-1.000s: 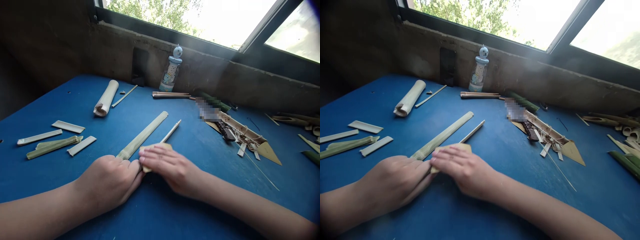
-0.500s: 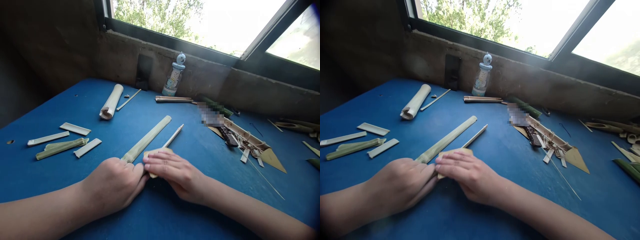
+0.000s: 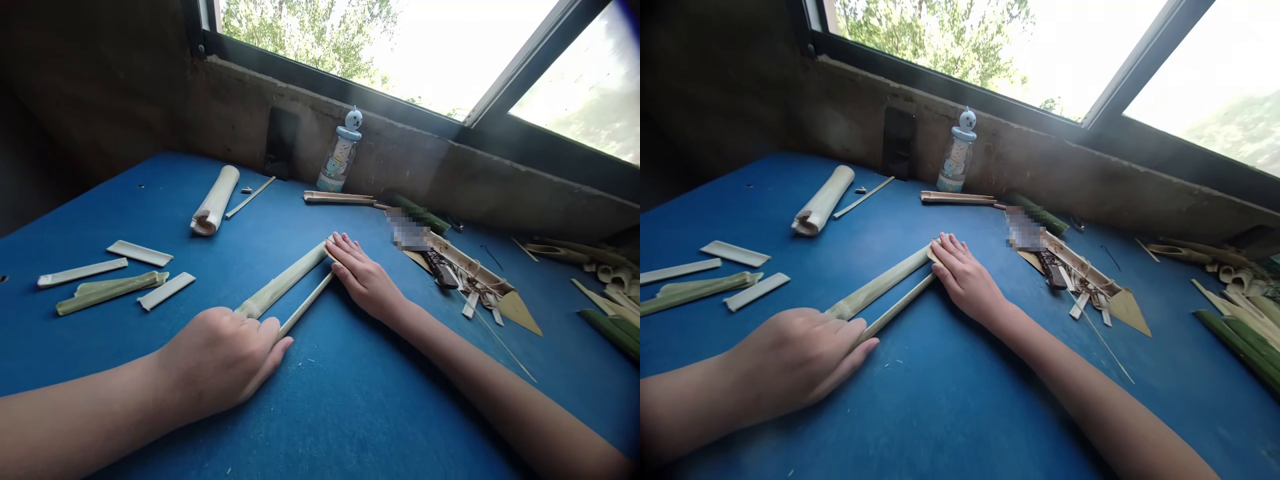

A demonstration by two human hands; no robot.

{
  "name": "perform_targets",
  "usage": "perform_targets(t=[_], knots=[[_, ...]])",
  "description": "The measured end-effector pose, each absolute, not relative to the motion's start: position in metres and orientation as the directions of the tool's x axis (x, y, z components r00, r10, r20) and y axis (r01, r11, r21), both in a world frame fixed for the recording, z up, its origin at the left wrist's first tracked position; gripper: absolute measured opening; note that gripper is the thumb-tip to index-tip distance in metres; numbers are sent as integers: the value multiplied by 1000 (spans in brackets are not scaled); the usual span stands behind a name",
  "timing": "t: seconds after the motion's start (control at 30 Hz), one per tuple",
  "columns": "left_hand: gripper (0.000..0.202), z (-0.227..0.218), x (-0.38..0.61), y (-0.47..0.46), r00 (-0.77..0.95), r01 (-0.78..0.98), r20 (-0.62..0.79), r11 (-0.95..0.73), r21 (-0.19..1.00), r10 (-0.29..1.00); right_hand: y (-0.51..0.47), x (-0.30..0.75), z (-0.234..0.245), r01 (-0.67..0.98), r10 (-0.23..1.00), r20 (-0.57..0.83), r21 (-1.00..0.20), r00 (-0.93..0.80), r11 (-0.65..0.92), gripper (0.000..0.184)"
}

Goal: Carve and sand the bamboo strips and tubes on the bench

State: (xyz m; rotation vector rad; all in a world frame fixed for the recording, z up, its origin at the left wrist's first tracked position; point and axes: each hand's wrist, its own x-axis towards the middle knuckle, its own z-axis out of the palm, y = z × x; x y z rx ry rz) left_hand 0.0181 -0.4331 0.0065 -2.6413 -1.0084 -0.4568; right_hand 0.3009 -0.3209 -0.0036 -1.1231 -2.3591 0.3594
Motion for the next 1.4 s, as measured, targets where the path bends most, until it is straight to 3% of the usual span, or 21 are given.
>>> perform_targets(t=[0.07,0.2,0.27,0.33,0.4,0.47,0.53,0.63,0.7,0.87,0.93,1.2,1.27,1.4], knots=[[39,3,17,-433,702,687,390,-712,-147,597,-335,293,2,586,744,327,-466,-583,664,51],[42,-2,16,-432,713,670,413,-723,-166,566,-379,267,9,301,485,355,-462,-799,834,46],[42,-1,16,-431,718,667,415,-724,-177,559,-379,266,9,251,424,375,-429,-824,868,46],[41,0,17,-431,705,685,406,-707,-178,581,-359,277,5,325,490,396,-415,-777,850,45],[41,2,18,-431,695,699,395,-693,-175,601,-335,290,1,459,637,381,-463,-670,758,43],[41,3,19,-432,692,704,388,-688,-177,608,-328,295,1,500,704,358,-515,-613,697,42],[39,3,18,-433,697,700,393,-688,-190,601,-343,288,5,416,640,352,-532,-684,737,42],[39,3,17,-433,742,643,413,-735,-217,528,-380,271,12,222,440,371,-503,-818,835,43],[40,5,17,-432,743,640,416,-739,-211,524,-385,270,12,193,395,390,-463,-832,865,42],[42,10,19,-433,710,685,357,-712,-152,607,-324,309,0,464,653,395,-476,-646,747,40],[43,10,20,-433,709,685,364,-712,-153,604,-313,315,-1,490,688,382,-496,-617,716,40],[47,9,18,-431,725,663,402,-724,-189,559,-370,283,9,166,301,404,-336,-864,927,52],[47,12,19,-431,715,677,387,-716,-172,582,-349,298,5,240,358,428,-305,-830,922,52],[45,18,20,-432,720,675,349,-722,-151,600,-314,321,-2,497,582,471,-304,-663,813,43]])
